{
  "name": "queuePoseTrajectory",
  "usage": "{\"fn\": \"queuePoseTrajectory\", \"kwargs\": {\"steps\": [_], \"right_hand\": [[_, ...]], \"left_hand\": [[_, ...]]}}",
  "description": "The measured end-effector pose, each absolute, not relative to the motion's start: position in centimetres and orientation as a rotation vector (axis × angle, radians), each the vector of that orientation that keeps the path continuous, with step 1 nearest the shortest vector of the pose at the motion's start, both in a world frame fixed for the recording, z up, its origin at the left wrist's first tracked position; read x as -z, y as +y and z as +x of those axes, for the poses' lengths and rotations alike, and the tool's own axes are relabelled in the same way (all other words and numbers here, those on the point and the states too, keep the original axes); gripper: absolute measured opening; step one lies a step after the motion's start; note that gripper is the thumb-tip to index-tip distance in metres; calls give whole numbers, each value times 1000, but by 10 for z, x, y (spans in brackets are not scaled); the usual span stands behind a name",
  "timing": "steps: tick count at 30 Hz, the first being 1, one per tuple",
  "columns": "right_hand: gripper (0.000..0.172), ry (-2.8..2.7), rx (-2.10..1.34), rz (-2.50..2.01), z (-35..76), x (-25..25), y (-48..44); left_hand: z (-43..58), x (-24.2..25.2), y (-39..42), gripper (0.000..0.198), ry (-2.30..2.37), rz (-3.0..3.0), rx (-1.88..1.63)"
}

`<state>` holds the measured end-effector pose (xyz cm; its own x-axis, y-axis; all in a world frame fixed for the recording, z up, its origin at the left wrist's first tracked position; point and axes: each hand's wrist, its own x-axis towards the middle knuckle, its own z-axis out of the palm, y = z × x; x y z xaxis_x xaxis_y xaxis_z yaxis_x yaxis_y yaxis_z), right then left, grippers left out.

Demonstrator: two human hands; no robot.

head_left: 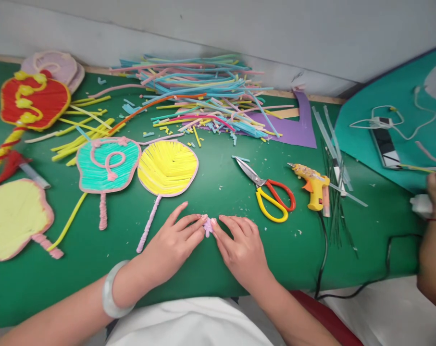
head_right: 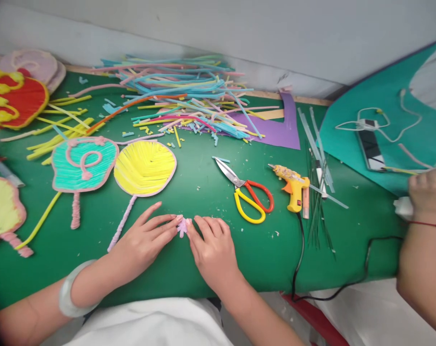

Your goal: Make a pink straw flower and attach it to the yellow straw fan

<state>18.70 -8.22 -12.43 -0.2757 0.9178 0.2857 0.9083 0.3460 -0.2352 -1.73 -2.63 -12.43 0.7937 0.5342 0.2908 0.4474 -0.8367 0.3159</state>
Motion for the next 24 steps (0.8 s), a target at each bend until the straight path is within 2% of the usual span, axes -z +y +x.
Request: {"fn": "queuePoseTrajectory", "kwargs": {"steps": [15, 24], "right_hand": [[25, -2262, -35, -1596, 188, 123, -80], [25, -2250, -26, -1589, 187, 122, -78]], "left_hand": [[-22, 126, -19, 36, 635, 2792, -548], [-22, 123, -17, 31, 601, 2850, -560]]}}
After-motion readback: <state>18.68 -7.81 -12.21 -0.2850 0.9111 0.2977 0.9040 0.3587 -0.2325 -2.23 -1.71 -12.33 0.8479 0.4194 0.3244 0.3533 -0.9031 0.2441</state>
